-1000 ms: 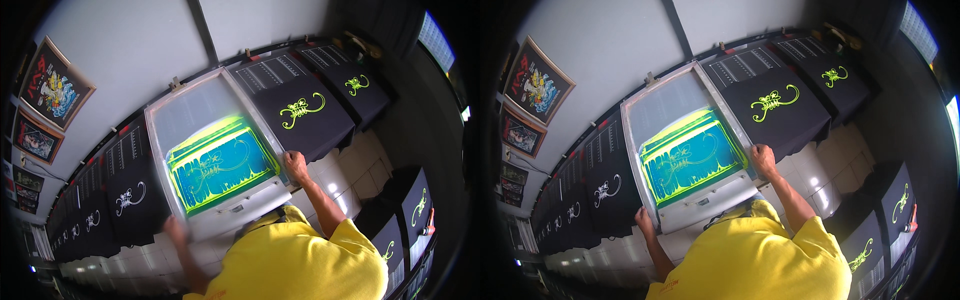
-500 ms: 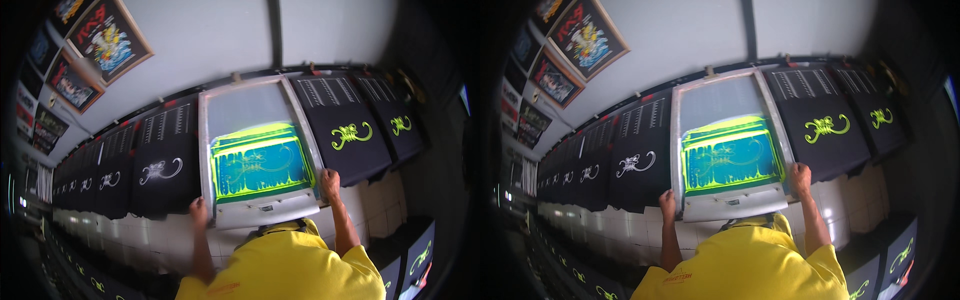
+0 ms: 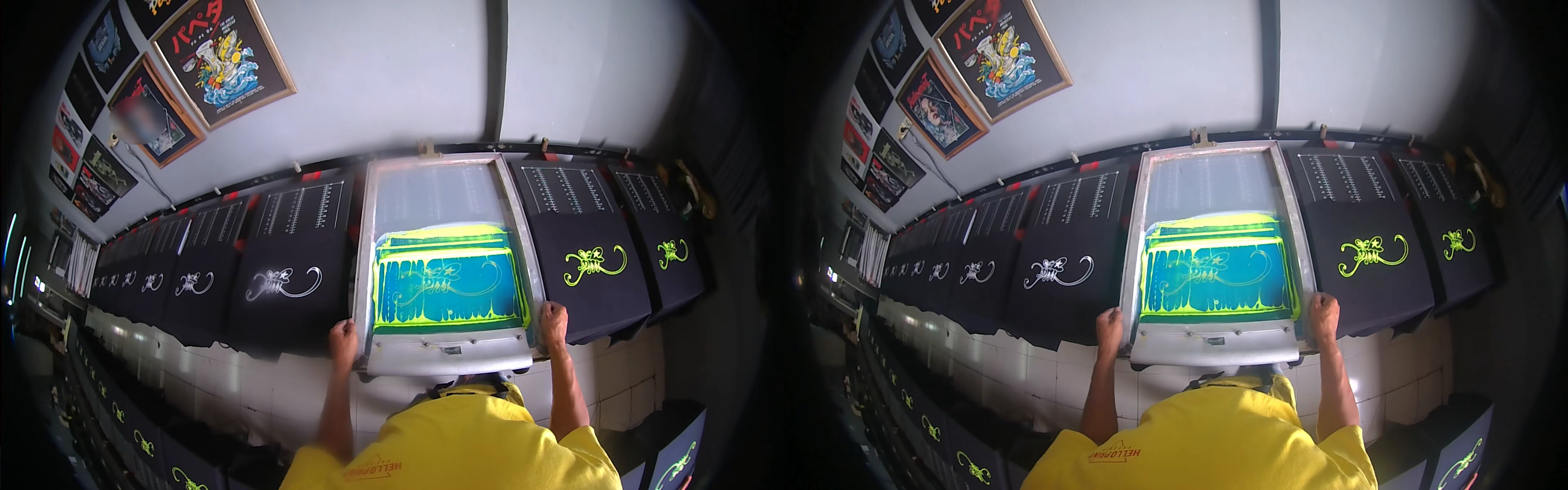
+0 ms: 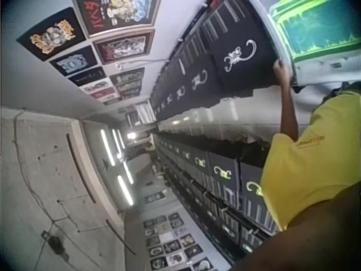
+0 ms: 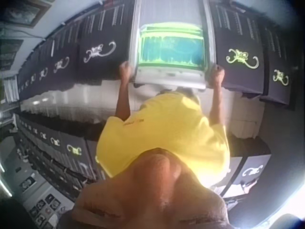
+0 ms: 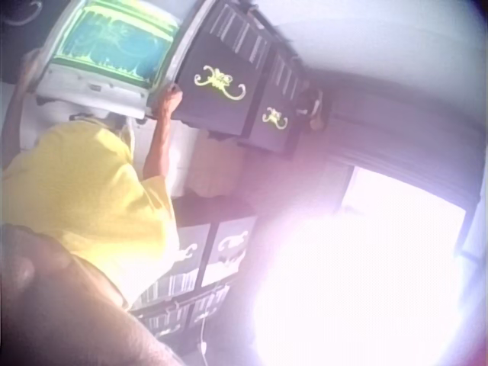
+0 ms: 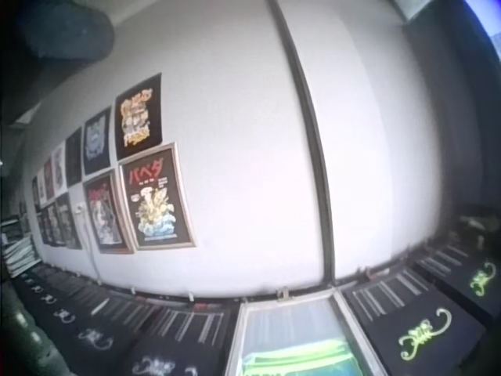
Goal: The person performs screen printing by lowering a screen frame onto black garments, spreading lime green ink with a squeegee, and then lifting the frame to advance to the next garment.
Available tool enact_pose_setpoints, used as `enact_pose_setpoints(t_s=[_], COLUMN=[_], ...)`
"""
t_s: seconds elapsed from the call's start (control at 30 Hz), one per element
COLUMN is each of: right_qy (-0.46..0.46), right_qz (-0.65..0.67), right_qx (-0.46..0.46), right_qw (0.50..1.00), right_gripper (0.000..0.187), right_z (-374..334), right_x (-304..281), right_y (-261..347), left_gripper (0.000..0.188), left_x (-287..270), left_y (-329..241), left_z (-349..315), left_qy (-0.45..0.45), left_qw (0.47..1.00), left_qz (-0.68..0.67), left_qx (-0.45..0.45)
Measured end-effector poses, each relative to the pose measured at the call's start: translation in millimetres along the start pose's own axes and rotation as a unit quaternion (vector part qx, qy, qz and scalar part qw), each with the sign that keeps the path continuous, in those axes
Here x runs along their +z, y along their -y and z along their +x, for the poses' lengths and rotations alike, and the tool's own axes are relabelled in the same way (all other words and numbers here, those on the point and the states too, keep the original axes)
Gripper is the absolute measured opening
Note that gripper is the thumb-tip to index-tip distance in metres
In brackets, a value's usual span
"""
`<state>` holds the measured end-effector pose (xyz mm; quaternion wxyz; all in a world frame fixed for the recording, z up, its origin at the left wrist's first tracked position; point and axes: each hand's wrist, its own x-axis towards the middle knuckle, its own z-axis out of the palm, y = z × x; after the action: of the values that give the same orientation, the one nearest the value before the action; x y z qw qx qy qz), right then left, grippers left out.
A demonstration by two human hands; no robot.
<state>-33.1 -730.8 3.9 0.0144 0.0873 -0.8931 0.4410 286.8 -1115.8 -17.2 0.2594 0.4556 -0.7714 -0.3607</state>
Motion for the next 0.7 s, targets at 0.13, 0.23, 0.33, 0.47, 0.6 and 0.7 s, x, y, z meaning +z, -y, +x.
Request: enact_pose_setpoints(t_s=[0.13,0.23,0.33,0.47,0.6,0.7], right_qy=[0.034,0.010,0.004,0.007,0.013,0.011], right_qz=[-0.010,-0.029,-0.034,-0.025,-0.022,-0.021], right_qx=[0.022,0.014,-0.006,-0.014,-0.009,0.001], right_qw=[0.999,0.999,0.999,1.000,1.000,1.000], right_gripper=[0.033,0.033,0.033,0.032,0.031,0.030], right_z=[3,2,3,3,2,2], right_x=[0,-2,1,2,0,0], right_y=[7,0,-1,-2,5,0], left_gripper=[0.028,0.029,0.029,0.029,0.030,0.031], left_x=[0,-5,-6,0,-2,-5], left_y=[13,-13,-12,8,21,5], left_z=[4,3,3,8,9,6], left_qy=[-0.014,0.029,0.019,-0.001,0.012,0.026], left_qw=[0.999,0.999,0.999,1.000,1.000,0.999], left_qz=[0.028,0.028,0.026,0.014,-0.004,-0.028], left_qx=[0.021,-0.017,-0.009,0.018,0.022,0.018])
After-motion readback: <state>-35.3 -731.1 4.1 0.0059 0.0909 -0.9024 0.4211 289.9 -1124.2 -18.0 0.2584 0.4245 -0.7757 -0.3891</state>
